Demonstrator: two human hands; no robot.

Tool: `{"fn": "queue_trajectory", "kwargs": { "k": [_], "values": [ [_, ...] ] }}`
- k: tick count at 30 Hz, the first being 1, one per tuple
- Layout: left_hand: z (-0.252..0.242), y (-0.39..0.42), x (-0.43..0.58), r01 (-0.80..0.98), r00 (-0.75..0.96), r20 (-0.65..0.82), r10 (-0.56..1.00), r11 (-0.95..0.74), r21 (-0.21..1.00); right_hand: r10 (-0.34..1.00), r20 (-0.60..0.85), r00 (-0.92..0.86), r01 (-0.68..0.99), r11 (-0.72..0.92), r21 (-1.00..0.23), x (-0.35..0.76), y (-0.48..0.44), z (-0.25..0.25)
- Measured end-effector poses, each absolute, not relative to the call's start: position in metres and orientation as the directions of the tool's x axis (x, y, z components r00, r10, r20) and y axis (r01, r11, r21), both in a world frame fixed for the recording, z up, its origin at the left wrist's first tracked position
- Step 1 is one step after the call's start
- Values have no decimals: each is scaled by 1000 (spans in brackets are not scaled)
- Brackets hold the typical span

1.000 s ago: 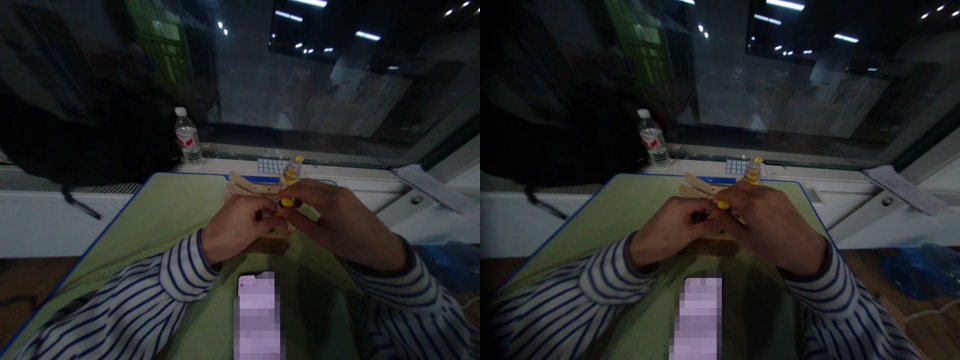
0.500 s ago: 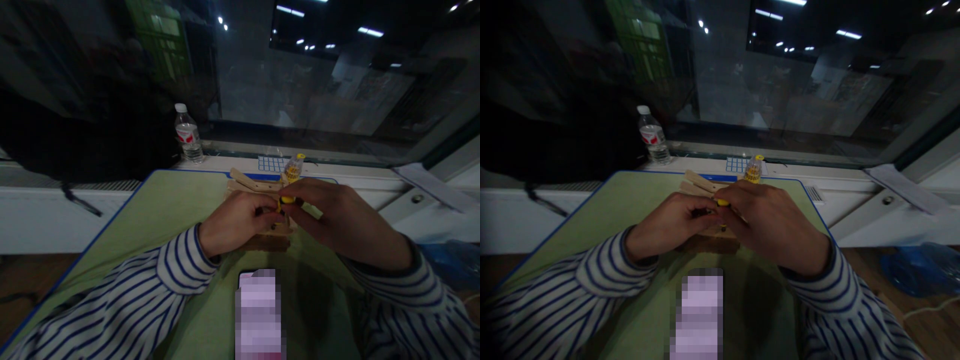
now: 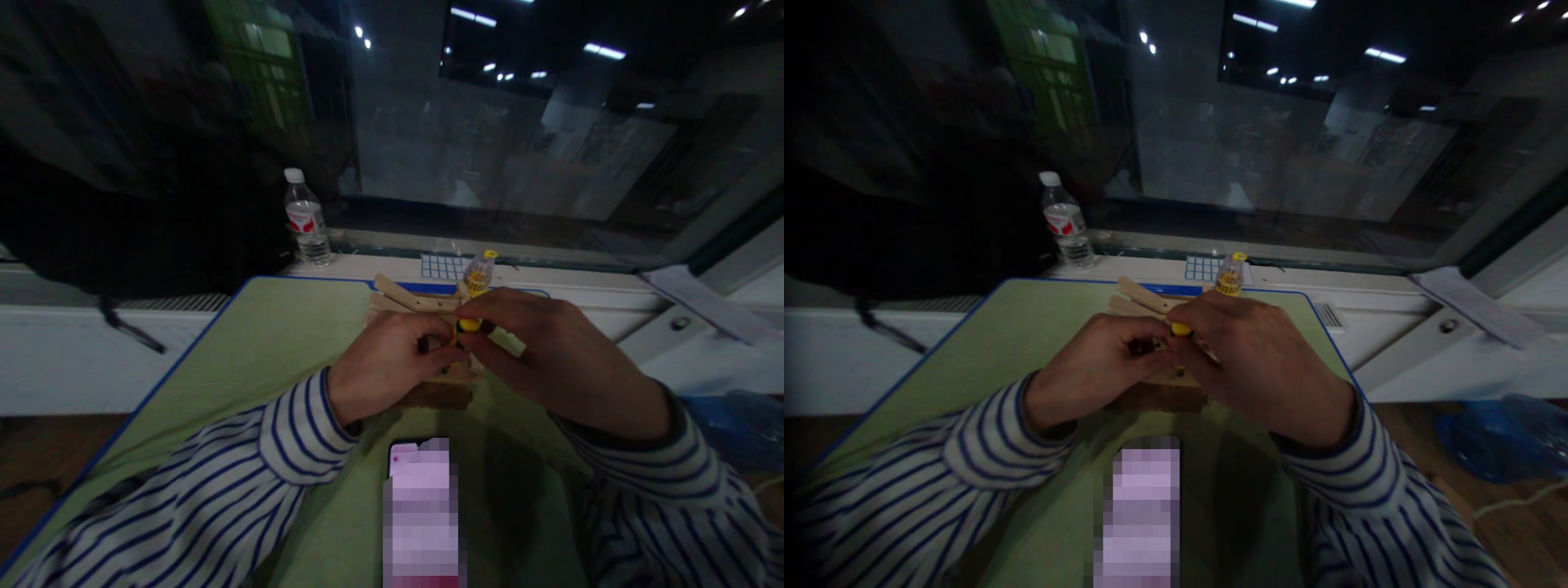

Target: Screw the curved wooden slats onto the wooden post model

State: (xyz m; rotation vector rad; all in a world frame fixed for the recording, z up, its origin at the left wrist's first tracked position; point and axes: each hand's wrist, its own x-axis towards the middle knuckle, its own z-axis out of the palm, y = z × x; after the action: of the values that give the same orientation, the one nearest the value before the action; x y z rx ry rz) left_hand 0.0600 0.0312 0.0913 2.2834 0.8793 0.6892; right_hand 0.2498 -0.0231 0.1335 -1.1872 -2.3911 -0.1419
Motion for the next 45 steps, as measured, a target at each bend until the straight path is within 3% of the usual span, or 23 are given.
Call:
{"fn": "queue_trajectory", "kwargs": {
  "k": [22,45],
  "values": [
    [91,35,59,319,722,284,631,-668,672,720,445,-533,782,620,-68,250,-23,131],
    [95,33,60,396,703,252,665,-660,638,699,438,-565,765,643,-41,249,-26,131]
  ]
}}
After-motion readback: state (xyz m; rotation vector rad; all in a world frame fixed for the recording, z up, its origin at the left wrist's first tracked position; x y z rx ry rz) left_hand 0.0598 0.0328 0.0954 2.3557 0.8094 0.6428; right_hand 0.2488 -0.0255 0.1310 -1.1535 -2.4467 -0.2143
